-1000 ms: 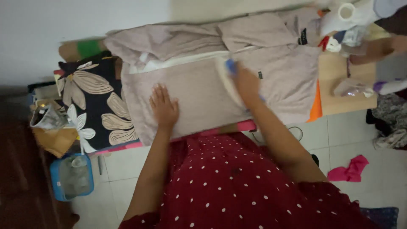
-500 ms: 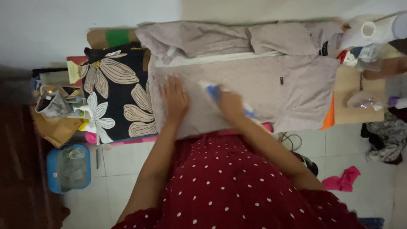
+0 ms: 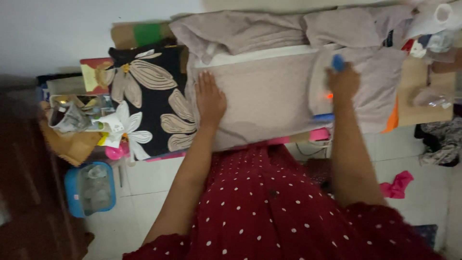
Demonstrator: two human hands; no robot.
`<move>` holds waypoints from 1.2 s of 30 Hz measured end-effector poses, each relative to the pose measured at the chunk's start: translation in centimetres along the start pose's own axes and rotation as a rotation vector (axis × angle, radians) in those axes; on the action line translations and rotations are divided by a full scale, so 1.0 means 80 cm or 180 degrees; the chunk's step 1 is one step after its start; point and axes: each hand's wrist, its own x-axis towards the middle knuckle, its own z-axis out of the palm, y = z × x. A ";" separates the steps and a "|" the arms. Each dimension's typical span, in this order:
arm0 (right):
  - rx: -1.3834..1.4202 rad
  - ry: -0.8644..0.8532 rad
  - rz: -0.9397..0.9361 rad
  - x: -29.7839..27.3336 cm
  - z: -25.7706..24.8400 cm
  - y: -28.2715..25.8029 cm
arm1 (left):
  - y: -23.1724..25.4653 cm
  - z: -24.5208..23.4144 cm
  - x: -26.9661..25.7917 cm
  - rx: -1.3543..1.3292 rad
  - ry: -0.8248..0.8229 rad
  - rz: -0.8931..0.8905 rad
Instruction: Ironing and folding a long-sleeved patterned shirt on an ironing board.
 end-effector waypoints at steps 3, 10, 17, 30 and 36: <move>-0.0053 0.0104 0.0470 0.018 -0.014 0.021 | -0.001 0.003 0.001 -0.0035 -0.0069 -0.0008; 0.0317 -0.1487 -0.1020 -0.096 -0.069 -0.104 | 0.001 0.002 0.002 -0.0006 -0.0067 0.0010; -0.0105 -0.2804 -0.2566 -0.222 -0.101 -0.134 | -0.001 0.009 0.003 -0.0132 0.0056 0.0095; -0.0470 -0.2306 -0.2674 -0.252 -0.079 -0.238 | -0.064 -0.054 -0.088 -0.0191 -0.0205 0.1001; -0.0460 -0.2552 -0.3747 -0.265 -0.092 -0.266 | -0.073 -0.056 -0.089 0.0314 -0.0089 0.1130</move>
